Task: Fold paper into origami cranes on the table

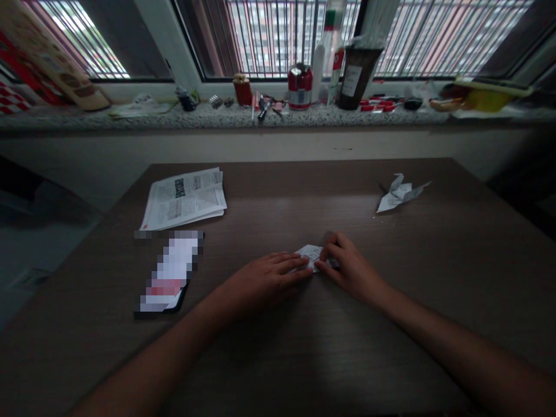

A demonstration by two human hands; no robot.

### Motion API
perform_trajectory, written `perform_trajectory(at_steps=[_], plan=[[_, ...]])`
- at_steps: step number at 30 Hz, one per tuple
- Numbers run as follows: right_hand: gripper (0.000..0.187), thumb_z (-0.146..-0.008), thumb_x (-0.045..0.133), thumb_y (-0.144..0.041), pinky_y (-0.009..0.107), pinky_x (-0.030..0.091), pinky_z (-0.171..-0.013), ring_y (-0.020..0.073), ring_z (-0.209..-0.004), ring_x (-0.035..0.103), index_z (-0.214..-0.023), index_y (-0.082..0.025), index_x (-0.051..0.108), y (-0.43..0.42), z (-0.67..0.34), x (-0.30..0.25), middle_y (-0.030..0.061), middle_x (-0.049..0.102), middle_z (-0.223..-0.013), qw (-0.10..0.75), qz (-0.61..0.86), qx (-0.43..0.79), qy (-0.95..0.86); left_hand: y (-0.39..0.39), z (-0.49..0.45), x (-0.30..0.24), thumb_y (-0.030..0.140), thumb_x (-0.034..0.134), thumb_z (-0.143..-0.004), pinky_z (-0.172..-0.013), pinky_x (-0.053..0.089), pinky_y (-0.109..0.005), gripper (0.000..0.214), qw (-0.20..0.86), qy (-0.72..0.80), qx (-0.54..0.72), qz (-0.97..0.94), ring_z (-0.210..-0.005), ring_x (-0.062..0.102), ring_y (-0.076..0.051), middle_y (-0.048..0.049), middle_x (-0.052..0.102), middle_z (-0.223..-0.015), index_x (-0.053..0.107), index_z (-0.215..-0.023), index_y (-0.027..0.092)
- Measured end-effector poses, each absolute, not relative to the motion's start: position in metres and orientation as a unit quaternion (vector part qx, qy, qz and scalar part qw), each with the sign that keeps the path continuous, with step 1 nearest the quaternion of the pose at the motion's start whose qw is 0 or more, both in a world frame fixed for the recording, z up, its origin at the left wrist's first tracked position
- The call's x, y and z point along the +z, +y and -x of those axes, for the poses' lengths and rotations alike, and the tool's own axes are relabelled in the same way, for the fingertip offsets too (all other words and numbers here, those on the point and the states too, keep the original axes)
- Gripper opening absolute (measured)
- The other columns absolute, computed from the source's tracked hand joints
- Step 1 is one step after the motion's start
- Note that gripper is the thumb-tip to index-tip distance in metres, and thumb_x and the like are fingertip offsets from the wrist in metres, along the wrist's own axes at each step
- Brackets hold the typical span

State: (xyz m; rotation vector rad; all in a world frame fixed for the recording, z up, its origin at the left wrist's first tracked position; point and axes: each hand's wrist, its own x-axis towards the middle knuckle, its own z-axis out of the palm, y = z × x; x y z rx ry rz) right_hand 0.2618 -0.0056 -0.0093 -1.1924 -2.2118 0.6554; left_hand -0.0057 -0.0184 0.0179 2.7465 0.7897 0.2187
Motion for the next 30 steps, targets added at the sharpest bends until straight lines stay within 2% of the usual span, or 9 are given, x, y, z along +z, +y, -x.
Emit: perform_trajectory(at_steps=[18,30], plan=[[0.009,-0.098,0.06,-0.021,0.043,0.053,-0.084,0.0262,-0.093,0.058,-0.089,-0.019,0.06,-0.0038,-0.2576,-0.0182,0.0111,0.058,-0.102,0.252,0.445,0.184,-0.839,-0.0173,0.0027,0.0184,0.028,0.053,-0.108,-0.12,0.041,-0.046,0.044,0.109,0.267,0.075,-0.955,-0.137,0.056,-0.026,-0.0074,0.058,-0.152,0.051,-0.152,0.023],[0.007,-0.1,0.06,-0.021,0.042,0.051,-0.086,0.0265,-0.094,0.057,-0.093,-0.019,0.061,-0.0063,-0.2556,-0.0184,0.0109,0.059,-0.102,0.243,0.456,0.16,-0.841,-0.0159,0.0005,0.0232,0.027,0.058,-0.106,-0.118,0.043,-0.047,0.045,0.131,0.256,0.08,-0.954,-0.138,0.055,-0.027,-0.0076,0.058,-0.151,0.053,-0.15,0.024]])
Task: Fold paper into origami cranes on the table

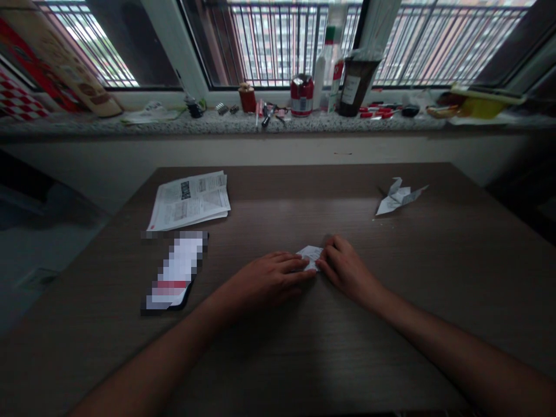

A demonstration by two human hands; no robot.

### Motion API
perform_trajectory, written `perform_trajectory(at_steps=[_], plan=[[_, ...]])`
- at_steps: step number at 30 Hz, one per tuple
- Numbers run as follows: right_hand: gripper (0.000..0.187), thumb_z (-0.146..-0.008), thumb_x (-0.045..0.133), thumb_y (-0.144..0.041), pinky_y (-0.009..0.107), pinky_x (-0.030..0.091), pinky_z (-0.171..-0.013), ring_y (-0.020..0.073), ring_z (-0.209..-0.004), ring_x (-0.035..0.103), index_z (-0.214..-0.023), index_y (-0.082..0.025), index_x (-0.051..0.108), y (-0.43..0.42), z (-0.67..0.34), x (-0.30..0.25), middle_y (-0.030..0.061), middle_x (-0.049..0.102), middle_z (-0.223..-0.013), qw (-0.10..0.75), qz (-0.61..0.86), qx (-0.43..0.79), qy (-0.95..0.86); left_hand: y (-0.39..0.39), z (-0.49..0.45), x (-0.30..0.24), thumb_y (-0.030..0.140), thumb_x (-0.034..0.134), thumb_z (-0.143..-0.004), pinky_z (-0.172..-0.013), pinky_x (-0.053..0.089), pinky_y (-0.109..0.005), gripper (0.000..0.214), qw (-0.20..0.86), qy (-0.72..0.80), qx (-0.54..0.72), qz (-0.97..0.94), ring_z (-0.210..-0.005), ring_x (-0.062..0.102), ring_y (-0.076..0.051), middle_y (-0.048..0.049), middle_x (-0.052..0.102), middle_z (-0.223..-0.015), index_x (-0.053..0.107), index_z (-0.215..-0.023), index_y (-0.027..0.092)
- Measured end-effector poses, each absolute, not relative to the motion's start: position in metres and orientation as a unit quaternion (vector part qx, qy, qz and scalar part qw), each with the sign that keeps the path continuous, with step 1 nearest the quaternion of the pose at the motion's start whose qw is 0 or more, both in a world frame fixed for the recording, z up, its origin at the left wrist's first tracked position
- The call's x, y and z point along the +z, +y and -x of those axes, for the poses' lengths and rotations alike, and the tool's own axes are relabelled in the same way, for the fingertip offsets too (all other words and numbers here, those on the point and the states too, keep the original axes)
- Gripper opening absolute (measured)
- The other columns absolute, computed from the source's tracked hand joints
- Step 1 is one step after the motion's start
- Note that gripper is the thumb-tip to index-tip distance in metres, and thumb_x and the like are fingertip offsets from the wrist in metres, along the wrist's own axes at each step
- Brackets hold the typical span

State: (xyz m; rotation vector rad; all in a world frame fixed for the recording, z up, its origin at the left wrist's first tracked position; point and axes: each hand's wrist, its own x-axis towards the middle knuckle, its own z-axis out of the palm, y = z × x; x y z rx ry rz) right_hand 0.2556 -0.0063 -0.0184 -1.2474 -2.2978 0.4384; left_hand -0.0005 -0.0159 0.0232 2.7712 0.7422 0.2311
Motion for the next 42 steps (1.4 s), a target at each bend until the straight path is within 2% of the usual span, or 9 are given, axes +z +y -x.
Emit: perform_trajectory(at_steps=[8,17,23,30,37,42], plan=[[0.009,-0.099,0.062,-0.021,0.042,0.052,-0.085,0.0256,-0.094,0.058,-0.091,-0.021,0.059,-0.005,-0.258,-0.018,0.0095,0.058,-0.102,0.254,0.441,0.179,-0.842,-0.016,0.003,0.02,0.03,0.056,-0.107,-0.117,0.045,-0.046,0.044,0.146,0.257,0.101,-0.95,-0.138,0.056,-0.026,-0.0072,0.06,-0.15,0.053,-0.15,0.025],[0.012,-0.097,0.064,-0.021,0.041,0.051,-0.083,0.0255,-0.093,0.058,-0.087,-0.02,0.059,-0.002,-0.258,-0.021,0.0102,0.059,-0.1,0.256,0.443,0.179,-0.84,-0.016,-0.001,0.019,0.032,0.057,-0.107,-0.118,0.044,-0.045,0.044,0.094,0.256,0.062,-0.96,-0.137,0.056,-0.028,-0.0075,0.059,-0.151,0.053,-0.15,0.023],[0.01,-0.097,0.063,-0.019,0.042,0.051,-0.083,0.0254,-0.093,0.058,-0.088,-0.02,0.059,-0.002,-0.257,-0.021,0.0099,0.058,-0.101,0.262,0.44,0.174,-0.841,-0.016,-0.001,0.016,0.021,0.049,-0.109,-0.117,0.044,-0.042,0.038,0.059,0.248,0.064,-0.965,-0.135,0.057,-0.024,-0.0076,0.06,-0.149,0.055,-0.147,0.022],[0.01,-0.096,0.064,-0.019,0.04,0.051,-0.082,0.0254,-0.092,0.058,-0.087,-0.02,0.059,-0.001,-0.257,-0.024,0.0093,0.058,-0.1,0.264,0.445,0.174,-0.838,-0.017,-0.003,0.015,0.019,0.051,-0.107,-0.113,0.046,-0.044,0.039,0.066,0.262,0.067,-0.96,-0.131,0.06,-0.025,-0.0087,0.061,-0.147,0.057,-0.146,0.023],[0.003,-0.099,0.062,-0.021,0.041,0.05,-0.086,0.0252,-0.096,0.058,-0.096,-0.021,0.061,-0.004,-0.261,-0.02,0.0088,0.058,-0.102,0.274,0.427,0.171,-0.845,-0.013,-0.002,0.009,0.026,0.049,-0.11,-0.117,0.041,-0.047,0.037,0.078,0.269,0.091,-0.956,-0.13,0.061,-0.024,-0.0075,0.062,-0.146,0.058,-0.146,0.026],[0.004,-0.097,0.066,-0.021,0.042,0.05,-0.089,0.0264,-0.102,0.058,-0.1,-0.022,0.063,-0.005,-0.268,-0.018,0.0098,0.06,-0.109,0.261,0.412,0.155,-0.859,-0.011,-0.001,0.005,0.026,0.053,-0.108,-0.12,0.037,-0.05,0.041,0.075,0.268,0.077,-0.957,-0.132,0.059,-0.025,-0.0067,0.061,-0.148,0.056,-0.149,0.029]])
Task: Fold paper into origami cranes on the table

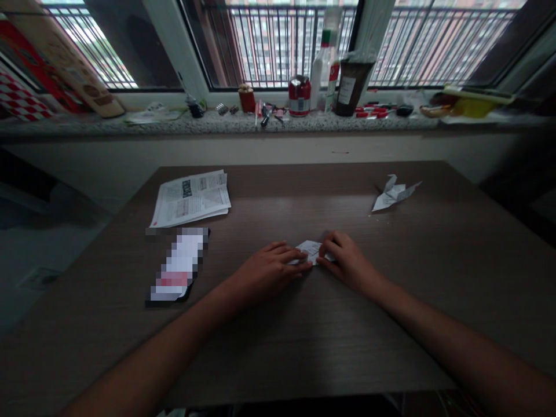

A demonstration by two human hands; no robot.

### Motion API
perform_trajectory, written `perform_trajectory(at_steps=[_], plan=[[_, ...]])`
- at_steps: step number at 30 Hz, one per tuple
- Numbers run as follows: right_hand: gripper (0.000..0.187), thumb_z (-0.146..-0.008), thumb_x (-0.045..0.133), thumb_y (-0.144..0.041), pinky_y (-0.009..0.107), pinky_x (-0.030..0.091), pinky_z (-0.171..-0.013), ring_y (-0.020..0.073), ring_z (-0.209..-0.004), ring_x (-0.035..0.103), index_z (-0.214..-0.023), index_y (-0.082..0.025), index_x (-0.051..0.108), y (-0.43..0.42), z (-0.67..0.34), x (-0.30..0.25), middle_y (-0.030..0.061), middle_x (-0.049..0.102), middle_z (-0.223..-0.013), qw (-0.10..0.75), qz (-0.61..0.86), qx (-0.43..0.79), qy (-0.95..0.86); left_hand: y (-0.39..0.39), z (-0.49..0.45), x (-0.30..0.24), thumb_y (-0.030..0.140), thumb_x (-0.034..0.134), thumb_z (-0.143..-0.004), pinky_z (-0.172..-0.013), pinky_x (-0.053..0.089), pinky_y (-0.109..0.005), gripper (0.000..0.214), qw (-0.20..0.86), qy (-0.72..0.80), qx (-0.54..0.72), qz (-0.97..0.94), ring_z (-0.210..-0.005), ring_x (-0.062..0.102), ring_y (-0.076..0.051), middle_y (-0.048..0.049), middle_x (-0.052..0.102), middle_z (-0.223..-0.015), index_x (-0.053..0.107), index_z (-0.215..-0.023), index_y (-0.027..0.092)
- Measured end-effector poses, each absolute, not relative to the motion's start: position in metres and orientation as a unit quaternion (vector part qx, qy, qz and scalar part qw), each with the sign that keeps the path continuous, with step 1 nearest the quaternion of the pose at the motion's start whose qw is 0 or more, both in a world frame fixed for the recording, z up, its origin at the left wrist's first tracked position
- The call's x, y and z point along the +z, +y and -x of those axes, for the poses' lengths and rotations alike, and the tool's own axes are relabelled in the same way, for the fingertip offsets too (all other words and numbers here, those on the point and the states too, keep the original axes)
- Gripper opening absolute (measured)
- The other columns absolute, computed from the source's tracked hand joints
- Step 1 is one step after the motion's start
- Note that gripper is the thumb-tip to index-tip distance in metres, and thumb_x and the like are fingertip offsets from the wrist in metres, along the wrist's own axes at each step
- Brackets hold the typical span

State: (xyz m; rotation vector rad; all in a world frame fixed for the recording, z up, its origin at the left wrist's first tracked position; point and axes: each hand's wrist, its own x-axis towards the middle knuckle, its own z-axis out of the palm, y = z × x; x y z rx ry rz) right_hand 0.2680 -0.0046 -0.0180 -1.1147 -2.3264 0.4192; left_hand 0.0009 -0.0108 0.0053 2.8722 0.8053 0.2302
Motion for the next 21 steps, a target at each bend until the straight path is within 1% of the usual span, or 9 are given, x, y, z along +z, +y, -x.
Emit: perform_trajectory(at_steps=[2,4,6,9,12,15,19,21], plan=[[0.007,-0.097,0.067,-0.022,0.046,0.049,-0.092,0.0287,-0.108,0.058,-0.104,-0.023,0.065,-0.004,-0.269,-0.019,0.0106,0.062,-0.115,0.248,0.412,0.124,-0.868,-0.01,0.0,0.004,0.024,0.052,-0.108,-0.121,0.035,-0.051,0.041,0.071,0.263,0.074,-0.959,-0.133,0.059,-0.024,-0.0065,0.06,-0.149,0.055,-0.149,0.029],[0.014,-0.099,0.065,-0.024,0.049,0.048,-0.098,0.0297,-0.117,0.057,-0.113,-0.026,0.067,-0.003,-0.27,-0.019,0.0107,0.063,-0.125,0.24,0.4,0.113,-0.877,-0.008,0.003,0.003,0.023,0.052,-0.108,-0.123,0.033,-0.051,0.042,0.07,0.253,0.077,-0.962,-0.136,0.058,-0.024,-0.0061,0.059,-0.15,0.055,-0.149,0.03],[0.023,-0.101,0.062,-0.024,0.05,0.047,-0.102,0.0284,-0.125,0.057,-0.123,-0.029,0.067,-0.003,-0.27,-0.019,0.0097,0.063,-0.134,0.237,0.38,0.119,-0.886,-0.007,0.006,0.001,0.023,0.053,-0.108,-0.125,0.031,-0.051,0.043,0.072,0.243,0.084,-0.964,-0.139,0.055,-0.023,-0.0055,0.056,-0.154,0.054,-0.15,0.03],[0.031,-0.103,0.059,-0.023,0.051,0.048,-0.104,0.0273,-0.128,0.058,-0.131,-0.035,0.066,-0.003,-0.27,-0.017,0.0077,0.064,-0.138,0.227,0.364,0.124,-0.895,-0.007,0.013,0.0,0.024,0.053,-0.107,-0.126,0.029,-0.049,0.048,0.082,0.236,0.086,-0.964,-0.144,0.05,-0.022,-0.0044,0.048,-0.16,0.048,-0.154,0.031],[0.033,-0.103,0.061,-0.023,0.052,0.049,-0.103,0.0279,-0.127,0.059,-0.132,-0.036,0.067,-0.003,-0.27,-0.016,0.0073,0.066,-0.137,0.22,0.364,0.117,-0.898,-0.01,0.019,0.001,0.025,0.049,-0.109,-0.129,0.024,-0.045,0.052,0.095,0.239,0.075,-0.964,-0.151,0.041,-0.019,-0.0031,0.04,-0.165,0.039,-0.16,0.031],[0.034,-0.103,0.06,-0.023,0.051,0.05,-0.102,0.0275,-0.126,0.06,-0.133,-0.036,0.067,-0.003,-0.27,-0.017,0.0061,0.067,-0.137,0.213,0.368,0.109,-0.899,-0.013,0.023,0.003,0.027,0.047,-0.11,-0.13,0.019,-0.043,0.054,0.102,0.239,0.056,-0.964,-0.154,0.034,-0.018,-0.0018,0.034,-0.168,0.033,-0.162,0.03],[0.03,-0.104,0.059,-0.025,0.05,0.051,-0.101,0.0277,-0.123,0.06,-0.13,-0.035,0.069,-0.002,-0.269,-0.018,0.0054,0.067,-0.137,0.207,0.368,0.108,-0.9,-0.019,0.033,0.006,0.03,0.047,-0.11,-0.131,0.014,-0.044,0.059,0.091,0.257,0.033,-0.962,-0.157,0.026,-0.021,-0.0034,0.026,-0.17,0.027,-0.165,0.029],[0.029,-0.104,0.059,-0.025,0.051,0.051,-0.1,0.0279,-0.123,0.06,-0.129,-0.036,0.07,-0.003,-0.269,-0.017,0.0051,0.067,-0.137,0.207,0.368,0.109,-0.9,-0.022,0.042,0.006,0.031,0.046,-0.111,-0.131,0.012,-0.044,0.058,0.081,0.268,0.021,-0.96,-0.158,0.024,-0.021,-0.0027,0.025,-0.171,0.025,-0.165,0.03]])
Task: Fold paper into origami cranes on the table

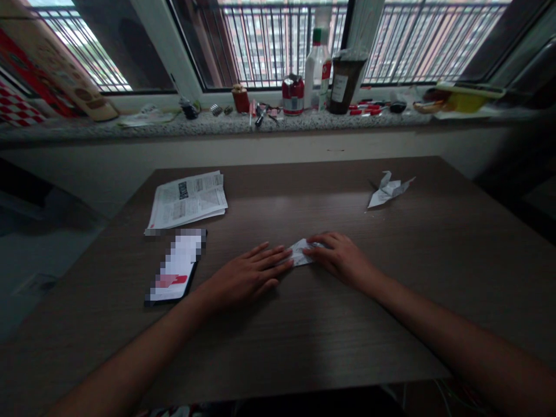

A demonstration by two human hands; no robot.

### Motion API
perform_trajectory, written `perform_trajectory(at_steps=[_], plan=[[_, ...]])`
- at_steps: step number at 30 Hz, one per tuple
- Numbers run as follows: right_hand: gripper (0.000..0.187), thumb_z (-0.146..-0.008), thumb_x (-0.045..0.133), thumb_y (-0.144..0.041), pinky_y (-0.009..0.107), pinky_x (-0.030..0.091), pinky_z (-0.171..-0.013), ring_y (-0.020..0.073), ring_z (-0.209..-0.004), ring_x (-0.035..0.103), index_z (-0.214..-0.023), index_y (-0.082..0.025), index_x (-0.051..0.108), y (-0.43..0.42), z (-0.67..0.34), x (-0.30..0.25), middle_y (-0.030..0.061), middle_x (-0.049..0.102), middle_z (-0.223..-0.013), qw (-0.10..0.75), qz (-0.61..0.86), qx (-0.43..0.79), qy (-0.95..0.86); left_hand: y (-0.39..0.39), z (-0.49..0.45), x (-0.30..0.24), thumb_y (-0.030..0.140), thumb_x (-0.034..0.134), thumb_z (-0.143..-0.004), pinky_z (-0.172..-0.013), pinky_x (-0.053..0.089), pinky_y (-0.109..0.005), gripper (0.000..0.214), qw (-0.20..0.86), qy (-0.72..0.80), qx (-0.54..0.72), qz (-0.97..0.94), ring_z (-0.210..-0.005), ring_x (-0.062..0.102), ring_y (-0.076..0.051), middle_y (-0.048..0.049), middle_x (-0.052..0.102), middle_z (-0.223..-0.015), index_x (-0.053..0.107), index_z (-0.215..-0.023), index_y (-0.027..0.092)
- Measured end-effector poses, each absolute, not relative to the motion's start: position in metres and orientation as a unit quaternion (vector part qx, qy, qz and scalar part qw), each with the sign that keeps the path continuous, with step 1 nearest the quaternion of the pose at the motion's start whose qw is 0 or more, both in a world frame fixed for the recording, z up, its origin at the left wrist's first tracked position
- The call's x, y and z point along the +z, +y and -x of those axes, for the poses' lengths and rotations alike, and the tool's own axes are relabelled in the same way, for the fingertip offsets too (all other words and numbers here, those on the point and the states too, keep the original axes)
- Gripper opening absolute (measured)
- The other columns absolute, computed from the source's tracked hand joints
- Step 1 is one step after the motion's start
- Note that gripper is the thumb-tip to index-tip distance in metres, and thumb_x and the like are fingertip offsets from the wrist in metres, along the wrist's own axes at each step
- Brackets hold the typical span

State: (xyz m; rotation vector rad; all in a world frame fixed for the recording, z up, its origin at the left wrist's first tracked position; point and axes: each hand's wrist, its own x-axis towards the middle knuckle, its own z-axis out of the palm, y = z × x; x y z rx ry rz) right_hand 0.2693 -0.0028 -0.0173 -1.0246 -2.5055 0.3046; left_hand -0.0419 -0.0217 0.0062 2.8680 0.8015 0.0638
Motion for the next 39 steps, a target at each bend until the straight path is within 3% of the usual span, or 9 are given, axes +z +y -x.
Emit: perform_trajectory(at_steps=[4,8,13,17,22,29,34,39], plan=[[0.028,-0.104,0.06,-0.025,0.051,0.05,-0.1,0.0285,-0.122,0.06,-0.128,-0.034,0.071,-0.004,-0.269,-0.016,0.006,0.067,-0.137,0.209,0.369,0.106,-0.899,-0.027,0.051,0.006,0.036,0.045,-0.111,-0.13,0.016,-0.043,0.058,0.076,0.281,0.028,-0.956,-0.157,0.027,-0.022,-0.0043,0.029,-0.169,0.026,-0.166,0.028],[0.029,-0.103,0.06,-0.024,0.051,0.05,-0.099,0.0289,-0.121,0.059,-0.129,-0.032,0.071,-0.003,-0.27,-0.018,0.0069,0.067,-0.136,0.207,0.365,0.106,-0.902,-0.029,0.045,0.009,0.036,0.047,-0.111,-0.126,0.025,-0.047,0.052,0.081,0.293,0.055,-0.951,-0.15,0.041,-0.024,-0.0045,0.041,-0.165,0.037,-0.161,0.031],[0.03,-0.104,0.059,-0.026,0.051,0.05,-0.1,0.0279,-0.121,0.06,-0.131,-0.034,0.069,0.001,-0.273,-0.021,0.0066,0.067,-0.137,0.213,0.347,0.108,-0.907,-0.024,0.029,0.01,0.034,0.06,-0.105,-0.111,0.044,-0.05,0.044,0.077,0.325,0.096,-0.938,-0.131,0.058,-0.028,-0.006,0.061,-0.147,0.054,-0.148,0.03],[0.032,-0.104,0.06,-0.025,0.05,0.05,-0.101,0.0273,-0.124,0.061,-0.134,-0.033,0.067,0.001,-0.274,-0.017,0.0068,0.067,-0.138,0.215,0.337,0.119,-0.909,-0.018,0.017,0.008,0.03,0.063,-0.103,-0.102,0.049,-0.048,0.032,0.054,0.333,0.108,-0.935,-0.121,0.061,-0.029,-0.0075,0.068,-0.133,0.063,-0.135,0.025],[0.025,-0.104,0.059,-0.026,0.05,0.051,-0.105,0.0269,-0.128,0.06,-0.128,-0.027,0.068,0.001,-0.279,-0.014,0.0071,0.067,-0.139,0.226,0.321,0.127,-0.911,-0.014,0.01,0.01,0.026,0.058,-0.105,-0.095,0.051,-0.046,0.021,0.036,0.333,0.111,-0.936,-0.111,0.065,-0.027,-0.0084,0.069,-0.123,0.067,-0.123,0.023],[0.021,-0.103,0.061,-0.026,0.05,0.054,-0.102,0.0272,-0.125,0.061,-0.121,-0.026,0.072,-0.001,-0.281,-0.016,0.0099,0.067,-0.138,0.231,0.317,0.125,-0.911,-0.02,0.002,0.013,0.021,0.054,-0.105,-0.1,0.051,-0.047,0.026,0.0,0.319,0.137,-0.938,-0.119,0.061,-0.029,-0.0101,0.065,-0.133,0.063,-0.13,0.022],[0.025,-0.103,0.061,-0.029,0.049,0.057,-0.098,0.0279,-0.121,0.063,-0.126,-0.025,0.071,-0.005,-0.277,-0.013,0.0114,0.07,-0.132,0.24,0.318,0.131,-0.908,-0.027,-0.005,0.01,0.027,0.05,-0.109,-0.106,0.047,-0.046,0.034,0.014,0.299,0.109,-0.948,-0.119,0.062,-0.027,-0.0079,0.067,-0.133,0.057,-0.141,0.022],[0.034,-0.104,0.059,-0.03,0.046,0.057,-0.096,0.026,-0.114,0.065,-0.138,-0.026,0.065,-0.006,-0.279,-0.009,0.0088,0.074,-0.125,0.242,0.301,0.162,-0.908,-0.026,-0.001,0.016,0.037,0.06,-0.105,-0.114,0.041,-0.051,0.041,0.005,0.336,0.097,-0.937,-0.132,0.056,-0.031,-0.0105,0.062,-0.143,0.057,-0.142,0.02]])
